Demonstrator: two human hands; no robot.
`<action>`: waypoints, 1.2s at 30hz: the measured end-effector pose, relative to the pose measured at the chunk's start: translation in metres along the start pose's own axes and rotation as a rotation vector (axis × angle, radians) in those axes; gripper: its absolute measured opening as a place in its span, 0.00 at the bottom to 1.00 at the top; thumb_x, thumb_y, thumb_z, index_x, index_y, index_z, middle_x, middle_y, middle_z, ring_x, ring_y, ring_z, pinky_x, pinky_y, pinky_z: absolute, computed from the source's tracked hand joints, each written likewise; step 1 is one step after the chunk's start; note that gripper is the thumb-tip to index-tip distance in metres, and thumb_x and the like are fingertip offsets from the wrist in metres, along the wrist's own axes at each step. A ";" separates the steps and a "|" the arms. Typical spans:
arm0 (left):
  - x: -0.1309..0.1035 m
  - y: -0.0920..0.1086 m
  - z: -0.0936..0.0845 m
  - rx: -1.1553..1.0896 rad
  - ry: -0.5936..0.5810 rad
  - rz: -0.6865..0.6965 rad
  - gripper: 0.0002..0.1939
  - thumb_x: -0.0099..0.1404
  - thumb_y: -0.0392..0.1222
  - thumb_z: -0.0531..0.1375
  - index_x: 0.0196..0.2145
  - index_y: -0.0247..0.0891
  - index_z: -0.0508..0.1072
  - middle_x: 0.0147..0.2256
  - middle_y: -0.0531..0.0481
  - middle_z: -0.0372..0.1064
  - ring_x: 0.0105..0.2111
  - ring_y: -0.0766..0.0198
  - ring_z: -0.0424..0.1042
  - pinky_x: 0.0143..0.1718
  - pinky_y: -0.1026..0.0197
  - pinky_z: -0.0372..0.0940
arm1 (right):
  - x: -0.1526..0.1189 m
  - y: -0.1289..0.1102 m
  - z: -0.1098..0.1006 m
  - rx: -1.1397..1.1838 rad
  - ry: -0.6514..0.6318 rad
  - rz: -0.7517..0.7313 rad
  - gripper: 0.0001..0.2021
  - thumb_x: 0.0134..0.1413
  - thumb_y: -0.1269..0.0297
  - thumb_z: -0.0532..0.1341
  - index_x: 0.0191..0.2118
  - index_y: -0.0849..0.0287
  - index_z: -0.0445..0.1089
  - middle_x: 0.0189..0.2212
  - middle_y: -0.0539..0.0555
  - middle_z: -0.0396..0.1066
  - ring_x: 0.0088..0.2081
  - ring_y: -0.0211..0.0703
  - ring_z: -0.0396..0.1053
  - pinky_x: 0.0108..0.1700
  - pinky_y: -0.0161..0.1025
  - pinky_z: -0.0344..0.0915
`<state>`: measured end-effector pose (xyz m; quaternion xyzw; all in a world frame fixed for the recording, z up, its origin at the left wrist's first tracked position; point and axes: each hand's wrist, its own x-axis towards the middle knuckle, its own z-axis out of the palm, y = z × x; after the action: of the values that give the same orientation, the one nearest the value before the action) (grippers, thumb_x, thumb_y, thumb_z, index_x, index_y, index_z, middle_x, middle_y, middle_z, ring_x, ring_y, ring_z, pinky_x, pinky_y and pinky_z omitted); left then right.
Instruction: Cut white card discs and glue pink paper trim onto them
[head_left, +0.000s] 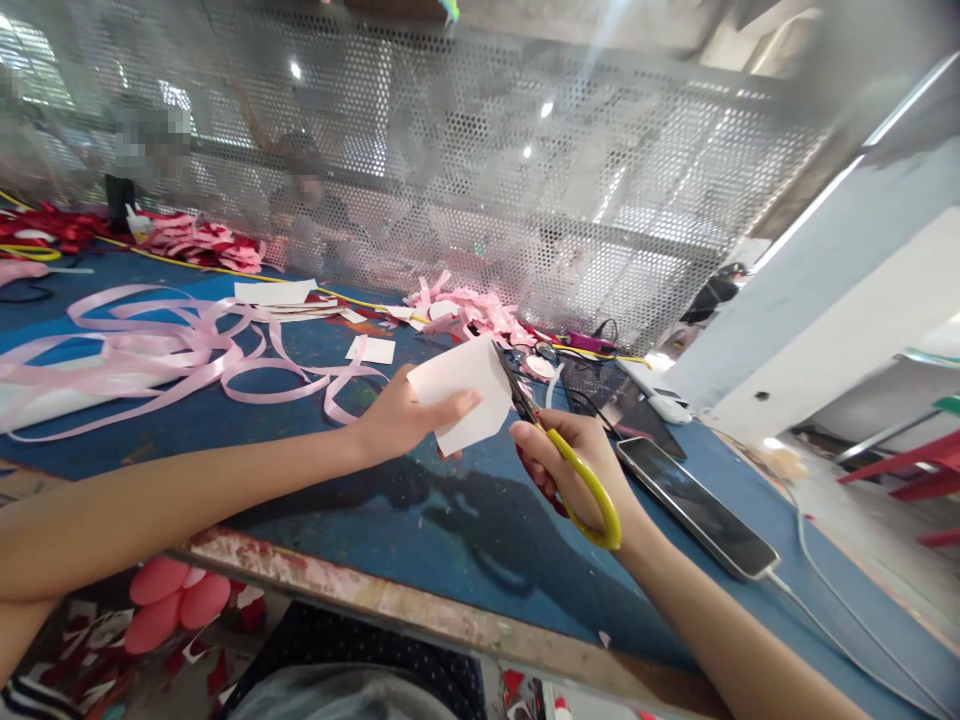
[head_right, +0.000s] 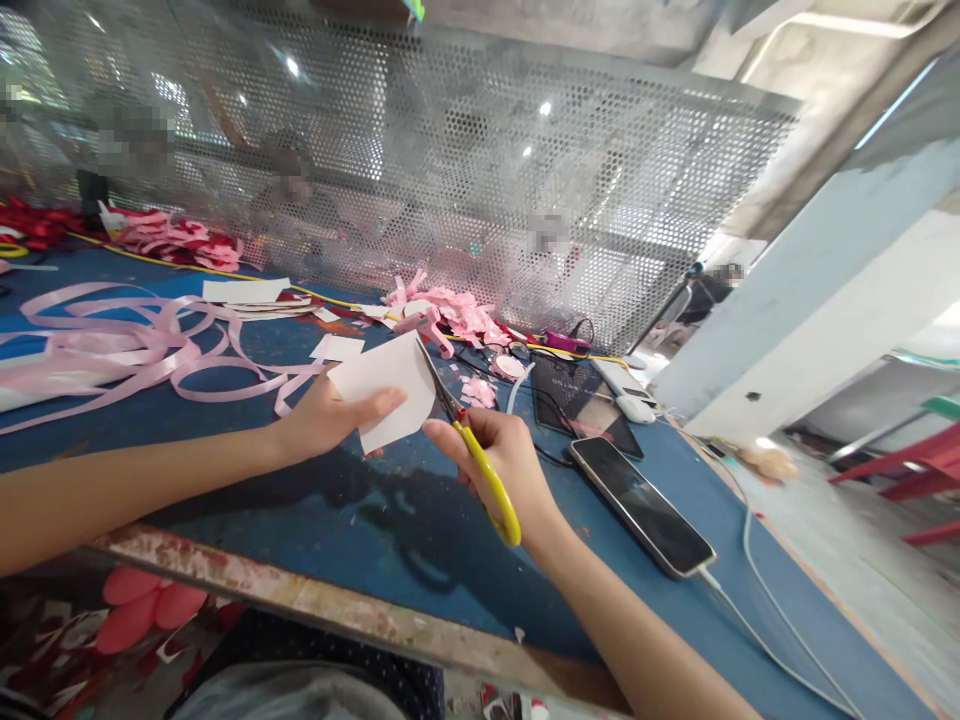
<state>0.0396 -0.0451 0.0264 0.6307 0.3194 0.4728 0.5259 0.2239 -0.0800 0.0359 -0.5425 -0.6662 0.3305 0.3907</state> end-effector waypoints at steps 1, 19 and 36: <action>0.000 0.000 0.000 0.001 -0.009 0.004 0.11 0.56 0.45 0.61 0.32 0.33 0.72 0.21 0.52 0.71 0.15 0.69 0.66 0.14 0.69 0.66 | 0.001 0.000 0.000 0.003 -0.011 -0.006 0.23 0.43 0.45 0.62 0.17 0.57 0.54 0.10 0.44 0.54 0.12 0.30 0.51 0.14 0.31 0.48; -0.001 -0.004 -0.003 -0.010 -0.225 -0.087 0.16 0.55 0.46 0.63 0.40 0.35 0.73 0.24 0.50 0.73 0.18 0.66 0.69 0.17 0.65 0.68 | 0.009 0.006 -0.005 0.068 -0.275 -0.095 0.20 0.48 0.45 0.57 0.31 0.60 0.62 0.21 0.47 0.59 0.24 0.37 0.59 0.26 0.35 0.57; 0.011 0.003 -0.023 0.218 -0.295 -0.025 0.10 0.53 0.43 0.63 0.31 0.33 0.75 0.22 0.52 0.71 0.19 0.69 0.67 0.18 0.69 0.63 | 0.011 0.009 -0.012 -0.393 -0.125 -0.140 0.23 0.44 0.42 0.58 0.21 0.59 0.57 0.17 0.45 0.49 0.21 0.33 0.47 0.21 0.33 0.42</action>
<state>0.0222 -0.0275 0.0321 0.7425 0.2959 0.3312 0.5015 0.2377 -0.0674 0.0353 -0.5391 -0.7768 0.1996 0.2572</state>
